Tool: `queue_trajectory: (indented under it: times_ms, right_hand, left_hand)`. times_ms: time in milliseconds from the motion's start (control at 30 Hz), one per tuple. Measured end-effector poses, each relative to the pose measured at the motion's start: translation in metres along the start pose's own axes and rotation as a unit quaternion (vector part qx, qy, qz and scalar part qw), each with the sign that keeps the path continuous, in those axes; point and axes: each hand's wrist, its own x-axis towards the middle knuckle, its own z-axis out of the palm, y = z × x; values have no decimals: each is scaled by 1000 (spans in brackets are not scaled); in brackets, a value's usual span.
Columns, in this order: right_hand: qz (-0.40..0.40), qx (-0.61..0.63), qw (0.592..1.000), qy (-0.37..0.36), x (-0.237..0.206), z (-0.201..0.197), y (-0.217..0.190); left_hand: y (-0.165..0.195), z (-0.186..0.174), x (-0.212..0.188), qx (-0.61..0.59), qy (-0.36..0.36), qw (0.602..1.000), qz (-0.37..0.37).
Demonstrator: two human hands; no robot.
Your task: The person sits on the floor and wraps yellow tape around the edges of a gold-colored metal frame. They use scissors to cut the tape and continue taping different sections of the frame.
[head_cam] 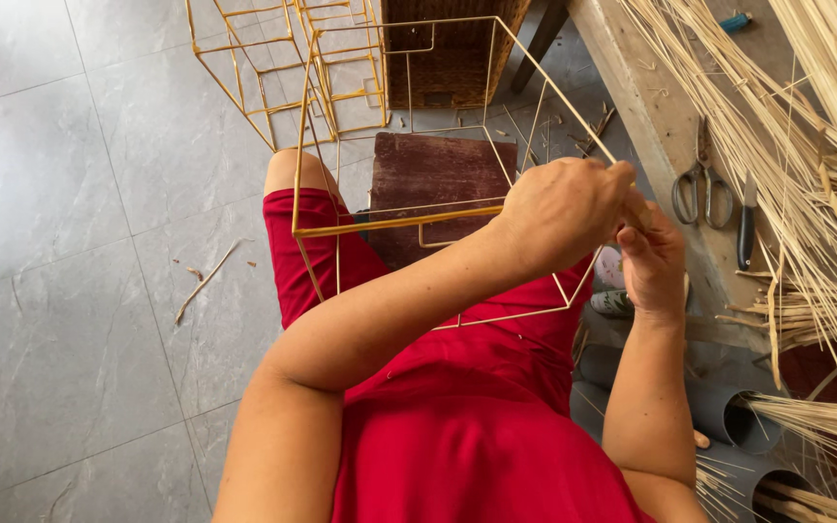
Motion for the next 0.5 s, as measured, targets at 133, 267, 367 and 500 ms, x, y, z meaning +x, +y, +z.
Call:
queue_trajectory:
  times_ms: [133,267,367,500]
  right_hand:
    - [35,-23,999,1,5,2,-4]
    - [-19,-133,990,-52,24,26,-32]
    - [-98,-297,948,-68,40,56,-55]
    - [-145,-305,933,-127,63,98,-72]
  left_hand:
    - [5,-8,-21,-30,82,996,34]
    - [10,-32,-49,-57,-9,998,8]
    - [17,-56,-79,-78,44,995,52]
    - [23,-89,-110,-132,83,981,113]
